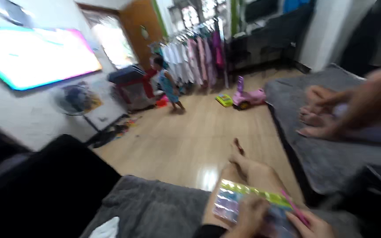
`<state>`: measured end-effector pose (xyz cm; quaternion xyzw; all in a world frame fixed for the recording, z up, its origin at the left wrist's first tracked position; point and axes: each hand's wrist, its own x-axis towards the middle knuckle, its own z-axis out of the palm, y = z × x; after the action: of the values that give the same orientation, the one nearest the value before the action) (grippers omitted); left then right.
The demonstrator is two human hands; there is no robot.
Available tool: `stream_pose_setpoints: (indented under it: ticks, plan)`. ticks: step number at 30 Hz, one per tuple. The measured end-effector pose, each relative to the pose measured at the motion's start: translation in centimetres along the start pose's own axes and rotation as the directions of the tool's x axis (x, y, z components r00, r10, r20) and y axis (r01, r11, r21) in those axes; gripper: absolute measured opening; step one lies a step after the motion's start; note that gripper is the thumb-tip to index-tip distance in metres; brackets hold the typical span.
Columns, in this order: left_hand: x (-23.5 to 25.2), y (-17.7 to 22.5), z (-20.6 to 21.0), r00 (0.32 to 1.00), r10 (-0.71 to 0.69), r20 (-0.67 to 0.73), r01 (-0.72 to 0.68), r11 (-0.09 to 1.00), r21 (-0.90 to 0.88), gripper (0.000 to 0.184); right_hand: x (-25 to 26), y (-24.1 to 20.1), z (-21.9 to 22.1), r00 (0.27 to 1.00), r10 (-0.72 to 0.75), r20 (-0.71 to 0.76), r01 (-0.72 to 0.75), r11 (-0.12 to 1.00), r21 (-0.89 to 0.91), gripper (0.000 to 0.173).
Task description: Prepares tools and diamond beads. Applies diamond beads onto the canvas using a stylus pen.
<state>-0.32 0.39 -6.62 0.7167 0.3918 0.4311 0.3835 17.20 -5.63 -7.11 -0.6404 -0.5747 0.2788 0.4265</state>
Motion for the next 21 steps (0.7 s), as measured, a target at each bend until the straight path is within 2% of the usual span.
stream_pose_setpoints:
  ticks: [3,5,10,13,17,21]
  plan:
    - [1.3,-0.2,-0.6,0.984,-0.173,-0.041,0.167,0.979,-0.116,0.016,0.1,-0.8,0.4,0.99,0.115,-0.079,-0.118,0.992,-0.033,0.027]
    - [1.8,0.0,-0.8,0.969,-0.243,-0.035,0.233,0.956,-0.176,0.014,0.2,-1.0,0.2,0.984,0.177,-0.024,-0.178,0.983,-0.049,0.026]
    - [1.7,0.7,-0.6,0.957,-0.29,-0.029,0.274,0.928,-0.254,0.012,-0.1,-1.9,-0.4,0.975,0.22,0.027,-0.219,0.974,-0.058,0.025]
    - [1.2,0.2,-0.6,0.979,-0.202,0.013,0.202,0.97,-0.134,0.017,-0.2,-1.9,-0.3,0.977,0.211,0.014,-0.21,0.977,-0.043,0.025]
    - [0.1,-1.0,-0.2,0.996,0.05,0.08,-0.058,0.994,0.091,0.018,-0.4,-1.1,0.2,0.986,0.164,-0.041,-0.165,0.986,-0.027,0.025]
    - [0.0,-0.8,0.2,0.991,0.118,0.07,-0.125,0.985,0.121,0.018,-0.7,-0.9,-0.2,0.979,0.174,-0.106,-0.172,0.985,0.024,0.028]
